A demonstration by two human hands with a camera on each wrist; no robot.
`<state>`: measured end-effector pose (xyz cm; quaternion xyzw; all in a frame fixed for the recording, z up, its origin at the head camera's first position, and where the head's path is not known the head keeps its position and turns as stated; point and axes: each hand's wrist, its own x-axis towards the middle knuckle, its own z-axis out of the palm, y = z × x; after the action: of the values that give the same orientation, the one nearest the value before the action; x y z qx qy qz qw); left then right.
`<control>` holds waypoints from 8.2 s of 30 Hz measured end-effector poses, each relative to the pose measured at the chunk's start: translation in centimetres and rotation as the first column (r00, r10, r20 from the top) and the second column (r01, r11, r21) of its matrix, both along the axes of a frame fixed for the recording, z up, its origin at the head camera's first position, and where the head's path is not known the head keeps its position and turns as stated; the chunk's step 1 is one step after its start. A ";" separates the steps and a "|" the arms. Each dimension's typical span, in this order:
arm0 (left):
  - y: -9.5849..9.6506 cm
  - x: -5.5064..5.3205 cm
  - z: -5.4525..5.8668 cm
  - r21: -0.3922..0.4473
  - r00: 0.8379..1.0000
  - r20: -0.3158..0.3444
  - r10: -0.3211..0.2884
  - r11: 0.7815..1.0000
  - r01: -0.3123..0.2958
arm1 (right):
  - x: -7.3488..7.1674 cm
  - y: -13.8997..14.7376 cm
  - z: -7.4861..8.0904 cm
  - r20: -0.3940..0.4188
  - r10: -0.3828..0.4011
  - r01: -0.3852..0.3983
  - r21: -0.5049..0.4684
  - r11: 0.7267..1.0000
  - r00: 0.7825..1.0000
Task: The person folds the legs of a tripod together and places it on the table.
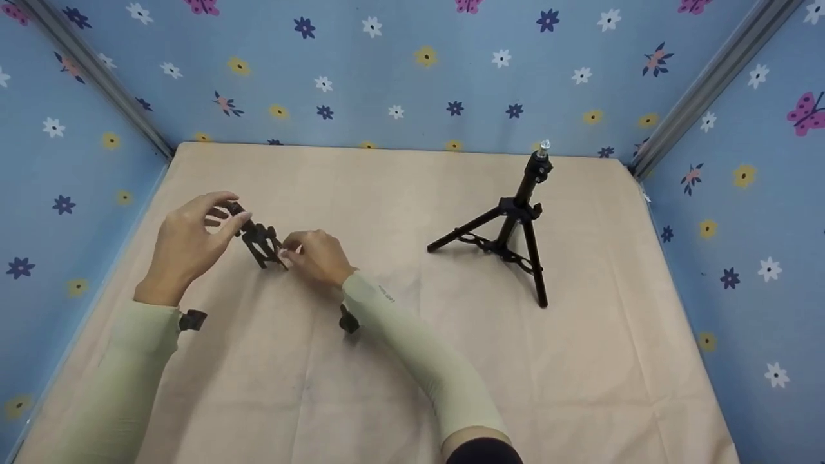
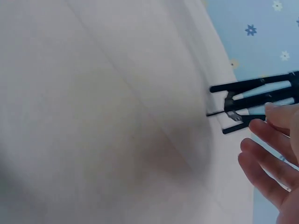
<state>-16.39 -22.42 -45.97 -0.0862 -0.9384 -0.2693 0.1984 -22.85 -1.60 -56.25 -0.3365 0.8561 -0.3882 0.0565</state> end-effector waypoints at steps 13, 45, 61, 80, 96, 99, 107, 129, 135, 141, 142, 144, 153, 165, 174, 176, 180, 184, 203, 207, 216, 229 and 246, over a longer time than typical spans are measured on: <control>-0.1 -0.5 1.8 -0.042 0.995 0.090 -0.046 0.998 0.050 | -1.8 2.0 -0.4 0.254 0.009 0.035 -0.168 0.985 0.967; -1.5 -0.4 1.4 0.163 0.945 0.126 -0.301 0.946 0.280 | -1.0 0.0 -1.6 0.303 0.087 -0.019 -0.220 0.975 0.949; -2.2 0.2 -0.2 0.186 0.958 0.066 -0.278 0.947 0.262 | -0.3 -0.5 -2.6 0.265 0.107 -0.026 -0.290 0.957 0.958; -1.7 -0.5 -0.4 0.229 0.962 0.030 -0.273 0.938 0.259 | -1.0 0.0 -2.6 0.174 0.096 -0.074 -0.129 0.989 0.980; -1.8 -0.7 -0.8 0.274 0.970 -0.065 -0.232 0.931 0.241 | -0.2 -1.5 -3.2 0.181 0.030 0.020 -0.266 0.964 0.983; -1.8 -0.7 -0.9 0.275 0.971 -0.062 -0.233 0.931 0.241 | -0.2 -1.4 -3.1 0.192 0.026 0.025 -0.259 0.966 0.981; -2.0 -0.3 -1.4 0.342 0.983 -0.040 -0.182 0.921 0.184 | 0.4 -1.1 -3.1 0.245 0.038 0.025 -0.246 0.969 0.969; -1.0 -0.1 -0.9 0.450 0.999 0.015 -0.030 0.893 0.020 | 2.3 -0.2 -2.1 0.200 0.043 -0.001 -0.208 0.978 0.979; -0.6 -0.2 -0.9 0.465 1.000 0.024 0.009 0.885 -0.019 | 3.5 -0.3 -1.8 0.022 -0.038 0.040 -0.104 0.994 0.999; -0.3 -0.2 -1.1 0.475 0.999 0.008 0.034 0.879 -0.033 | 3.7 -0.1 -1.7 -0.109 -0.114 0.099 -0.132 0.986 0.987; -0.2 -0.1 -1.1 0.479 0.999 0.008 0.041 0.877 -0.040 | 3.7 -0.1 -1.7 -0.125 -0.121 0.103 -0.140 0.985 0.985; -0.2 0.0 -1.1 0.492 0.999 0.006 0.052 0.869 -0.048 | 3.8 -0.1 -1.5 -0.153 -0.130 0.107 -0.152 0.983 0.980; 0.5 0.0 -0.7 0.543 0.995 0.020 0.101 0.834 -0.096 | 3.9 -0.4 -0.9 -0.243 -0.204 0.183 -0.105 0.977 0.948; 0.1 0.1 -2.5 0.590 0.991 0.081 0.105 0.797 -0.133 | 2.5 2.3 0.1 -0.410 -0.152 0.178 0.026 0.984 0.899; -0.4 0.3 -5.5 0.626 0.988 0.116 0.102 0.765 -0.152 | 1.3 3.9 0.9 -0.501 -0.040 0.151 0.183 0.971 0.865; -0.6 0.4 -6.2 0.622 0.985 0.132 0.113 0.765 -0.171 | 1.1 4.0 0.9 -0.508 -0.017 0.146 0.215 0.966 0.861; -0.9 0.7 -7.5 0.589 0.977 0.176 0.122 0.782 -0.204 | 1.0 4.1 1.0 -0.504 0.019 0.135 0.268 0.954 0.864; -1.2 0.7 -8.4 0.575 0.973 0.208 0.100 0.792 -0.204 | 0.6 4.0 1.1 -0.499 0.039 0.130 0.298 0.946 0.866; -3.2 -0.6 -11.8 0.409 0.947 0.322 0.025 0.898 -0.162 | 0.2 2.8 0.3 -0.448 0.112 0.132 0.479 0.868 0.887; -3.5 -0.9 -12.0 0.382 0.944 0.329 0.006 0.914 -0.139 | 0.4 2.6 0.0 -0.465 0.120 0.138 0.483 0.865 0.877; -4.3 -1.2 -12.9 0.351 0.954 0.298 -0.020 0.932 -0.090 | 0.9 2.8 -0.9 -0.524 0.166 0.149 0.507 0.849 0.836; -4.2 -1.0 -12.8 0.287 0.957 0.289 -0.032 0.956 -0.055 | 0.9 3.4 -0.7 -0.502 0.155 0.130 0.487 0.864 0.851; 0.4 0.0 -11.0 0.340 0.988 0.152 0.008 0.939 -0.060 | 3.8 11.7 2.5 -0.252 -0.186 0.187 -0.019 0.982 0.950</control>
<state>-16.34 -22.03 -56.95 -0.0135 -0.8906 -0.4311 0.1446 -19.03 10.13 -53.78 -0.3007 0.8853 -0.3435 -0.0889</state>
